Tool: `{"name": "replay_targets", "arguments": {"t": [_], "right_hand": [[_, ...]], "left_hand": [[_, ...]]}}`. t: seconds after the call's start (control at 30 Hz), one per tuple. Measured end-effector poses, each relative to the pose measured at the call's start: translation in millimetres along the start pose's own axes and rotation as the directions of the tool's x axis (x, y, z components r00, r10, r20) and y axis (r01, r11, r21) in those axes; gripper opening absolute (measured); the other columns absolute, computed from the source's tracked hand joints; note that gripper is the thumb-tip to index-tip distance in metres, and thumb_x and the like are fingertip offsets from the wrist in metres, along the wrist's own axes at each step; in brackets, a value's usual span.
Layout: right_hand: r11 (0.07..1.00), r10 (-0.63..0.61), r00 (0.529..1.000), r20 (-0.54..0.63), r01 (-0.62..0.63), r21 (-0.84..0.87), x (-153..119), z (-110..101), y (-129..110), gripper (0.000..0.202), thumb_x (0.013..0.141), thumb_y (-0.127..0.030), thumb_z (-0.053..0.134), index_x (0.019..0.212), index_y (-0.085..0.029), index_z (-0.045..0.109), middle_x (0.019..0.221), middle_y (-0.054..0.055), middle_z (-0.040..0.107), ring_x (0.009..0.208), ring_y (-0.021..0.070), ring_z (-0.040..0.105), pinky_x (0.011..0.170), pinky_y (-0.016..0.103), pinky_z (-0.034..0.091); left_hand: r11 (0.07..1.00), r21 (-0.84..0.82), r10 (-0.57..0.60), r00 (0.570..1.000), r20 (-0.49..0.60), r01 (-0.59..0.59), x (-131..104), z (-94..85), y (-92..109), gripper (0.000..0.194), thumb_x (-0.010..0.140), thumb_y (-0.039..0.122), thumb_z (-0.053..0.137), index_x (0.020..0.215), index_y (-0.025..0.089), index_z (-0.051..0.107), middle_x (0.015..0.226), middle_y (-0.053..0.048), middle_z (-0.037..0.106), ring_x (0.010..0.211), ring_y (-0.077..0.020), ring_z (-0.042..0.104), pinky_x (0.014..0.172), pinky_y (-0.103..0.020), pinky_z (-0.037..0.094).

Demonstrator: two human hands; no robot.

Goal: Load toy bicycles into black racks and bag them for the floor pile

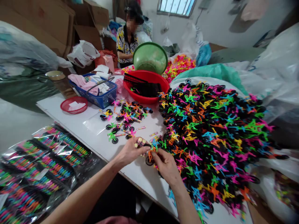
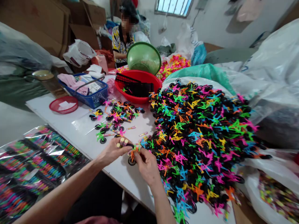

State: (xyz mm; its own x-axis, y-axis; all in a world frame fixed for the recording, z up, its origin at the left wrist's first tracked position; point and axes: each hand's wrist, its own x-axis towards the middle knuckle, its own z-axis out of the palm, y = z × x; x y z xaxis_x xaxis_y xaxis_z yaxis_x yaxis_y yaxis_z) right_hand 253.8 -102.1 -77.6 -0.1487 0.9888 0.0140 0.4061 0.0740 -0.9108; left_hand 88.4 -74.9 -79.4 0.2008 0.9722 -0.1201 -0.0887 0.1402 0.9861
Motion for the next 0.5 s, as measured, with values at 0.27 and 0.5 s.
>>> {"name": "replay_targets", "arguments": {"t": [0.27,0.5], "right_hand": [[0.995,-0.005,0.986,-0.165,-0.01,-0.094,-3.0,-0.5,4.9,0.023,0.082,-0.035,0.053,0.069,-0.018,0.062,0.07,0.001,0.057,0.063,0.0128,0.051,0.058,0.023,0.039],[0.968,0.172,0.979,-0.11,-0.147,0.205,5.9,8.8,-5.0,0.03,0.077,-0.046,0.058,0.068,-0.017,0.057,0.057,-0.002,0.051,0.052,0.0105,0.044,0.046,0.021,0.035]], "left_hand": [[0.987,-0.088,-0.127,0.989,0.074,0.133,-4.6,2.5,-19.9,0.034,0.08,0.049,0.058,0.08,0.015,0.051,0.056,0.005,0.044,0.046,-0.0053,0.03,0.043,-0.019,0.02],[0.995,0.068,-0.071,0.995,0.073,0.067,-16.5,-10.3,-16.7,0.032,0.079,0.045,0.061,0.088,0.014,0.062,0.062,0.002,0.05,0.053,-0.0069,0.038,0.05,-0.019,0.027]]}}
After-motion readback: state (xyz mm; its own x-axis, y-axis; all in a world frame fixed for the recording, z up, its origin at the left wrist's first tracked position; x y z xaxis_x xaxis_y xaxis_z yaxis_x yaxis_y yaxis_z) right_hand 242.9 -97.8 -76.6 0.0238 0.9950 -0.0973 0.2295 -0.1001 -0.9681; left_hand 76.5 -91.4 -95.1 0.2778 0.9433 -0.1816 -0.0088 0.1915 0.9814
